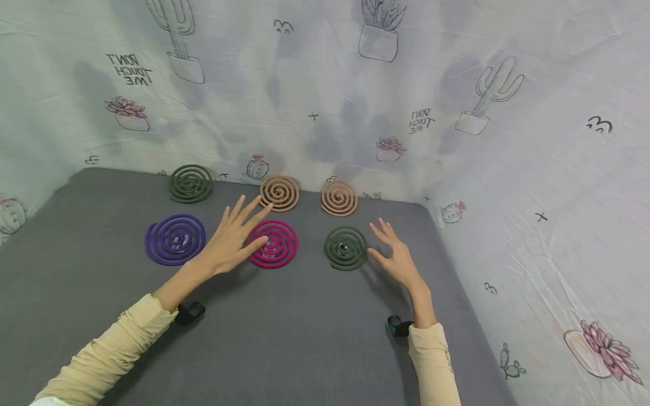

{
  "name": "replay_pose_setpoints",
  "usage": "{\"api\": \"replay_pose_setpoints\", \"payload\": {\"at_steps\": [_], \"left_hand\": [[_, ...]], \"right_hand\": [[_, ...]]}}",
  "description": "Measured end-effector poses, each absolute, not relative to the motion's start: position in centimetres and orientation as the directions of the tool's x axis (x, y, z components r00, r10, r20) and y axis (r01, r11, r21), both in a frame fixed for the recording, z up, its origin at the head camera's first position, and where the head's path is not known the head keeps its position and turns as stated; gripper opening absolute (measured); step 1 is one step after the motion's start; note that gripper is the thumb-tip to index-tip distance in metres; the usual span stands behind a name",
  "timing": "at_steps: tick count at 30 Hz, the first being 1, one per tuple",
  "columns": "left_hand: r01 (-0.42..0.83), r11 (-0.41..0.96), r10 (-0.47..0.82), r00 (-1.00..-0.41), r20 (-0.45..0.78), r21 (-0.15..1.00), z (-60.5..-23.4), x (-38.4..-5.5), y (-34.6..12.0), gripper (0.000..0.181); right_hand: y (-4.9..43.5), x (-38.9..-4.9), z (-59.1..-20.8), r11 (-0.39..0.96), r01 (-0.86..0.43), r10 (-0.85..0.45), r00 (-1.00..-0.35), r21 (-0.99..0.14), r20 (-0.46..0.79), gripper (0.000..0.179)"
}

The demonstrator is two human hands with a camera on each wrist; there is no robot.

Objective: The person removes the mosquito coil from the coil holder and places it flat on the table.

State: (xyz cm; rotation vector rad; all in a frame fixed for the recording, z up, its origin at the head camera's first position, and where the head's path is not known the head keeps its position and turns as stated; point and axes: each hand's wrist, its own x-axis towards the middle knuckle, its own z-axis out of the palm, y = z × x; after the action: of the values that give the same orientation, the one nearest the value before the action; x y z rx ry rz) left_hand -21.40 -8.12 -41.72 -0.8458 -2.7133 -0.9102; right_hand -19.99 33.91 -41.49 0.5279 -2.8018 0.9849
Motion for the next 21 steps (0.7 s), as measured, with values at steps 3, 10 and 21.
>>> {"api": "replay_pose_setpoints", "payload": {"at_steps": [3,10,21], "left_hand": [[0.578,0.602,0.449,-0.815,0.365,0.550,-41.6,-21.5,-6.9,0.068],[0.596,0.392,0.448,-0.789,0.420,0.701,-42.1,-21.8,-3.8,0.071],[0.591,0.263,0.458,-0.772,0.441,0.762,-42.5,-21.7,0.9,0.059]], "right_hand": [[34.3,-20.2,-41.5,0.685,-0.353,-0.277,-0.935,-0.637,0.221,0.063],[35.2,-20.4,-41.5,0.534,-0.326,-0.290,-0.937,-0.781,0.193,0.058],[36.5,-20.9,-41.4,0.411,-0.254,-0.350,-0.931,-0.876,0.105,0.052]]}}
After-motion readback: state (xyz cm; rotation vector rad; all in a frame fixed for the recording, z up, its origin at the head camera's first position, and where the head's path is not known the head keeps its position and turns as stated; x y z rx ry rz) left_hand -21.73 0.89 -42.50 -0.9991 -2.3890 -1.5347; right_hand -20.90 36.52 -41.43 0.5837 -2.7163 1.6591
